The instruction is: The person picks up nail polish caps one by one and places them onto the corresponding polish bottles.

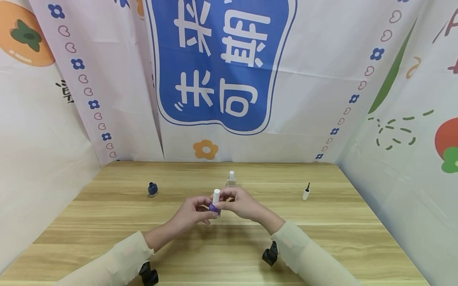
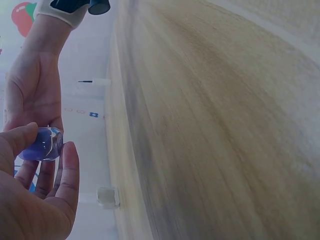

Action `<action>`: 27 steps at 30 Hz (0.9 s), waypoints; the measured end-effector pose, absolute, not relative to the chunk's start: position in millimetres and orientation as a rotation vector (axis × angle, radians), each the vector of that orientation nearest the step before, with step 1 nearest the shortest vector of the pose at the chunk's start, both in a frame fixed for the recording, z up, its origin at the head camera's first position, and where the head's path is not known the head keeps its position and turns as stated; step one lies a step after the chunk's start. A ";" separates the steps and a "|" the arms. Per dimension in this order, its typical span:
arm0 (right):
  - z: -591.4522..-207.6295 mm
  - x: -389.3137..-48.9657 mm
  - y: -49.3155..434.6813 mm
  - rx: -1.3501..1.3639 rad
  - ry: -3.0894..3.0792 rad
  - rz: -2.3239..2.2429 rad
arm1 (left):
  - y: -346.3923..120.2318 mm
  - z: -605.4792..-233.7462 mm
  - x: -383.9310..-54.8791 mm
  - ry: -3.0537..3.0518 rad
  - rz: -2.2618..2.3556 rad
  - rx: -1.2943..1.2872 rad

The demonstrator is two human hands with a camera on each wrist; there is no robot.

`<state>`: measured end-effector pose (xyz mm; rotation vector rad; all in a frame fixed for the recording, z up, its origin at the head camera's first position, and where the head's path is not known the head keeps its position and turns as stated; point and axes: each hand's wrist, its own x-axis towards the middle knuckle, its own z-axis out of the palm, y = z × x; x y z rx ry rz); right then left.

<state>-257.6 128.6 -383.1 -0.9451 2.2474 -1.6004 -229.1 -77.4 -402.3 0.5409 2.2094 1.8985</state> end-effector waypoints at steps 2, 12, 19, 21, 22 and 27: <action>-383.0 -257.1 127.1 -0.905 2.266 -1.612 | -77.5 -398.0 -226.2 2.205 1.901 0.541; -387.9 -254.9 120.4 -0.727 2.323 -1.707 | -78.0 -406.6 -232.8 2.211 1.913 0.559; -390.1 -252.3 116.7 -0.702 2.359 -1.741 | -77.6 -407.6 -233.3 2.222 1.920 0.578; -390.1 -251.7 115.9 -0.704 2.356 -1.748 | -77.6 -407.9 -233.4 2.222 1.924 0.587; -390.2 -251.2 115.4 -0.707 2.354 -1.753 | -77.6 -407.8 -233.2 2.223 1.924 0.586; -389.5 -251.1 114.8 -0.712 2.350 -1.744 | -77.9 -407.5 -232.9 2.218 1.929 0.591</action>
